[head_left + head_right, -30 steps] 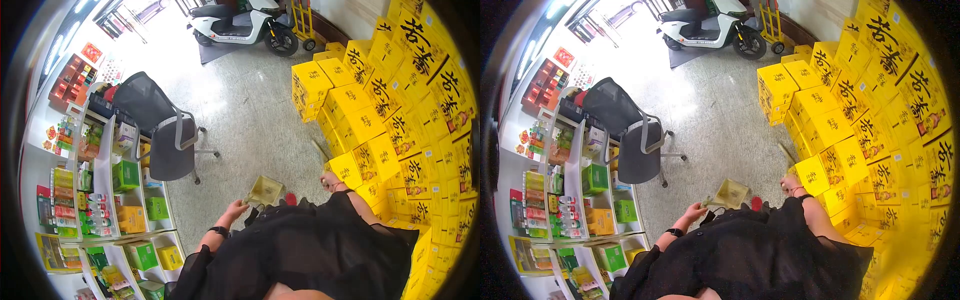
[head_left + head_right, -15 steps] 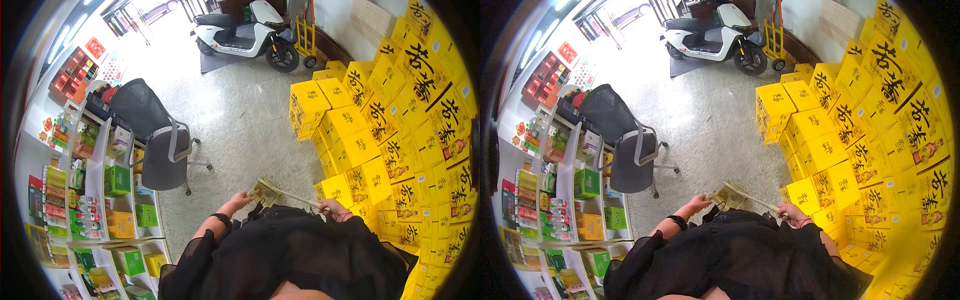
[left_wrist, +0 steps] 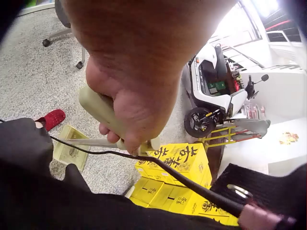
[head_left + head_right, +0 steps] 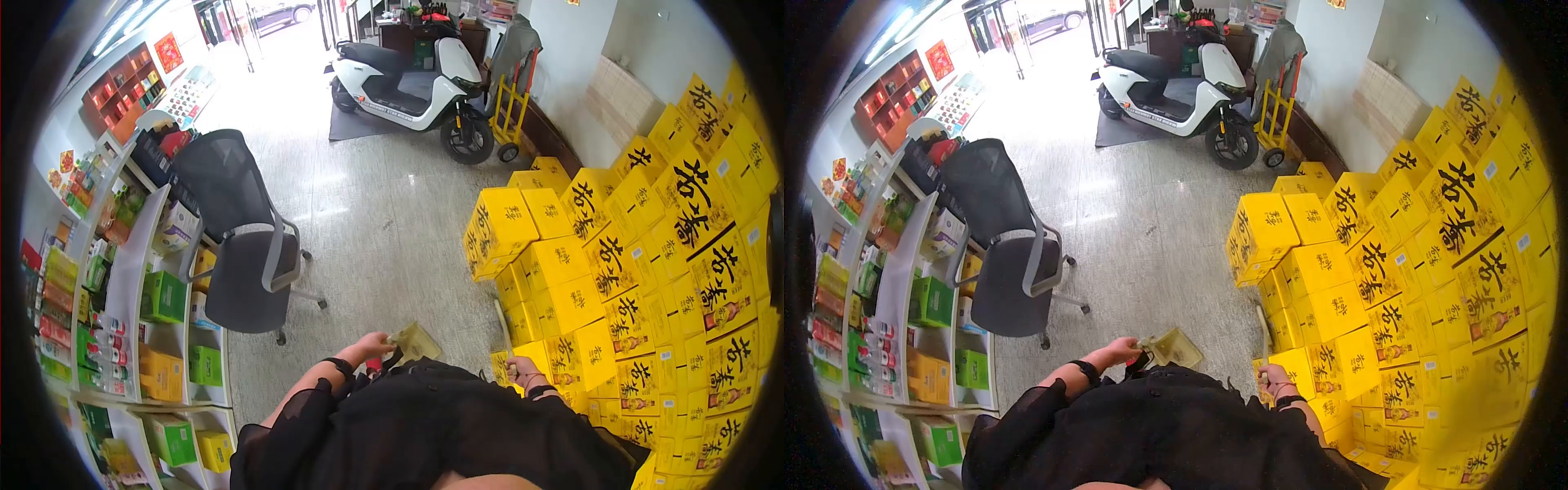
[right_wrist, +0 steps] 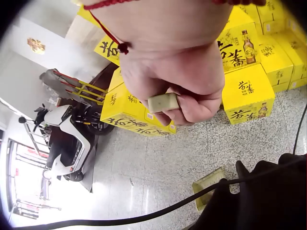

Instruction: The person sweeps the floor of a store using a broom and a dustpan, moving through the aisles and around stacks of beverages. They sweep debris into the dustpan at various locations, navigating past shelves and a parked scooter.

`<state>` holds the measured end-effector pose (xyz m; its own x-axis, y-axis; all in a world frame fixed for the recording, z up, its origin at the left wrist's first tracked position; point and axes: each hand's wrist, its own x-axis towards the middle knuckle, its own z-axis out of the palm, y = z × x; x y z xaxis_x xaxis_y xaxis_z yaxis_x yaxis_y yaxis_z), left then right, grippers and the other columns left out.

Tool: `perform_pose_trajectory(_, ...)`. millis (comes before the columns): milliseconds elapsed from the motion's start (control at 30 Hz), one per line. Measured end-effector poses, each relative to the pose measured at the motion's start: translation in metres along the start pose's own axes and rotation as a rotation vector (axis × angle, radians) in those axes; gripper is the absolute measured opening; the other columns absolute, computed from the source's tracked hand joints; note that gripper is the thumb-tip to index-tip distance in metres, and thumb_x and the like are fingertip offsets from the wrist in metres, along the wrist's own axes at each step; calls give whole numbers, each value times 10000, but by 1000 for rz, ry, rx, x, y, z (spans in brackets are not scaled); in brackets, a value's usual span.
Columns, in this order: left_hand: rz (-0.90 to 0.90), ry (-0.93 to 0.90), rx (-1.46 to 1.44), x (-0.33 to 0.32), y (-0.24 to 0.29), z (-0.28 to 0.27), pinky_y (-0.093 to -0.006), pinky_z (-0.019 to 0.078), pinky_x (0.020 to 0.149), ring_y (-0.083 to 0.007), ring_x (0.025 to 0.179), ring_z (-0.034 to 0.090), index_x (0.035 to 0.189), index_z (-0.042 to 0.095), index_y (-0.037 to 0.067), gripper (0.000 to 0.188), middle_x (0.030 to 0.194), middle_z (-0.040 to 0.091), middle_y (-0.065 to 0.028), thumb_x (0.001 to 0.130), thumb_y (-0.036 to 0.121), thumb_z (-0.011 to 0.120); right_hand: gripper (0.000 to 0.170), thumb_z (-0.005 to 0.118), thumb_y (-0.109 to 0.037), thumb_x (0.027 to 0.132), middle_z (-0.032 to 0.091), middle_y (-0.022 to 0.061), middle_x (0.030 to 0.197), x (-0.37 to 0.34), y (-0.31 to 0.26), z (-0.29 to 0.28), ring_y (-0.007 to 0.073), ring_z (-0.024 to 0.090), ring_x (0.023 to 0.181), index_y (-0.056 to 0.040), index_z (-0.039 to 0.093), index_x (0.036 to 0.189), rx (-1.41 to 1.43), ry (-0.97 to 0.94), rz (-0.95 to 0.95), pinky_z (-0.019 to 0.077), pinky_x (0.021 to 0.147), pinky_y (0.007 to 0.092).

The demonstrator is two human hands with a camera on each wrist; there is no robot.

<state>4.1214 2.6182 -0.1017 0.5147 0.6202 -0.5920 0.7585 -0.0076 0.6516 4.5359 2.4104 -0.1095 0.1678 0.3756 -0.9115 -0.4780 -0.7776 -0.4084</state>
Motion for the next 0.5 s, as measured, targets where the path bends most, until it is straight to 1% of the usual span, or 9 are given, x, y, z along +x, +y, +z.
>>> perform_pose_trajectory(67, 5, -24, 22, 2, 1, -32, -358, 442, 699, -271, 808, 591, 924, 591, 23, 435, 843, 618, -147, 727, 410, 618, 115, 517, -147, 787, 458, 42, 552, 17, -8, 21, 139, 422, 435, -85, 475, 700, 127, 5, 101, 325, 381, 269)
perform_pose_trajectory(133, -7, -31, 63, 7, 2, -57, -361, 443, 709, -275, 824, 590, 930, 592, 24, 431, 852, 619, -147, 722, 401, 624, 160, 508, -162, 797, 468, 38, 531, 11, -18, 51, 141, 431, 419, -84, 475, 662, 110, 10, 84, 318, 372, 267)
perform_pose_trajectory(200, -6, -50, 13, 30, -25, -71, -362, 443, 715, -278, 833, 588, 936, 593, 25, 429, 863, 619, -150, 719, 394, 627, 166, 517, -162, 792, 478, 31, 527, 9, -27, 74, 139, 427, 401, -87, 482, 649, 75, -109, 130, 309, 364, 268)
perform_pose_trajectory(267, -12, -76, -44, 42, -43, -87, -363, 444, 721, -281, 842, 587, 943, 593, 26, 427, 874, 619, -152, 716, 386, 629, 161, 528, -159, 785, 466, 24, 507, 10, -30, 100, 136, 415, 382, -88, 495, 645, 112, -98, 182, 316, 364, 265)
perform_pose_trajectory(333, -4, -63, 17, 46, -48, -109, -358, 443, 734, -281, 864, 584, 954, 593, 28, 432, 890, 617, -155, 706, 379, 634, 106, 543, -155, 776, 492, 24, 555, -1, -36, 130, 121, 439, 423, -87, 514, 701, -51, -125, 133, 339, 387, 250)
perform_pose_trajectory(367, -5, -59, 26, 45, -47, -120, -360, 443, 754, -294, 890, 579, 964, 593, 31, 432, 916, 613, -167, 706, 375, 626, 106, 543, -155, 776, 492, 24, 555, 0, -38, 141, 121, 439, 423, -87, 514, 701, -52, -111, 134, 339, 387, 250)
perform_pose_trajectory(400, 2, -68, 18, 51, -55, -127, -360, 443, 754, -294, 890, 579, 964, 593, 31, 432, 916, 613, -167, 706, 375, 626, 66, 543, -144, 772, 503, 20, 587, -1, -40, 153, 111, 443, 446, -90, 516, 744, -105, -160, 88, 348, 402, 236)
perform_pose_trajectory(467, 65, -6, 79, 63, -70, -139, -337, 442, 648, -210, 735, 579, 901, 584, 28, 400, 788, 612, -103, 723, 382, 631, 51, 544, -132, 767, 513, 16, 620, -1, -43, 176, 101, 447, 469, -93, 518, 787, -156, -200, 43, 357, 416, 223)
perform_pose_trajectory(500, 59, -6, 155, 59, -63, -152, -346, 448, 674, -235, 773, 587, 925, 583, 33, 414, 824, 619, -114, 717, 388, 638, 69, 543, -117, 762, 511, 10, 636, -12, -52, 192, 92, 446, 487, -95, 514, 820, -123, -238, 71, 358, 424, 215)
